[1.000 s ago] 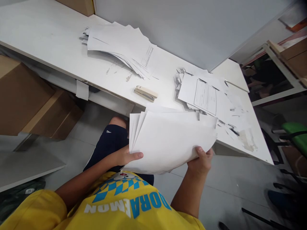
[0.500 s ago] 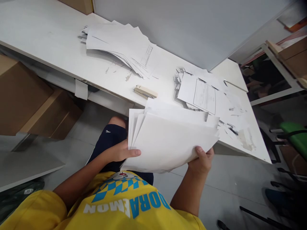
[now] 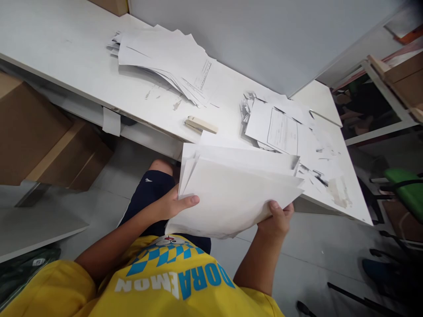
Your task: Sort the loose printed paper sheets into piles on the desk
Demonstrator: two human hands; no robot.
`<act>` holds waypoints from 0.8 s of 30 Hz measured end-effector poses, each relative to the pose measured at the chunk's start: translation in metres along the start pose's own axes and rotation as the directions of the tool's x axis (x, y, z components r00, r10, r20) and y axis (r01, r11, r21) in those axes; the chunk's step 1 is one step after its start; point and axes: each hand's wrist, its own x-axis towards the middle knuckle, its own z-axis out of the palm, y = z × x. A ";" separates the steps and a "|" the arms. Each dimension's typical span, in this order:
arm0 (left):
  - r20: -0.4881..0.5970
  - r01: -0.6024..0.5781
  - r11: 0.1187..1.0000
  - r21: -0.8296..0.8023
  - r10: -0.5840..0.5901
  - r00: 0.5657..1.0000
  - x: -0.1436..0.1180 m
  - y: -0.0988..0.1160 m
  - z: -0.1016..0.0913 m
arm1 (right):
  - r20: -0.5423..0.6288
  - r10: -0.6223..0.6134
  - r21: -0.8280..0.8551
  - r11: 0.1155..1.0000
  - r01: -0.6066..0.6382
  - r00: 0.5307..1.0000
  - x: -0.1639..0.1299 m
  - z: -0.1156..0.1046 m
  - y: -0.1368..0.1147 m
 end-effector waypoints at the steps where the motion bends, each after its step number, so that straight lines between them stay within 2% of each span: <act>1: -0.013 -0.002 1.000 -0.013 0.002 1.000 0.000 0.001 0.002 | 0.000 0.001 -0.002 1.000 -0.001 1.000 0.000 0.000 0.000; 10: -0.086 0.005 0.995 -0.104 -0.014 0.996 0.007 0.001 0.009 | 0.012 -0.020 -0.002 1.000 0.020 1.000 -0.002 -0.001 0.003; 16: -0.034 -0.015 0.997 -0.075 0.012 0.999 0.009 -0.002 0.004 | -0.032 -0.029 0.007 1.000 0.030 0.999 -0.008 -0.004 0.005; 24: -0.005 -0.023 0.999 0.026 0.024 1.000 -0.002 -0.002 -0.005 | 0.003 -0.061 0.004 0.998 0.061 0.998 -0.010 0.001 0.000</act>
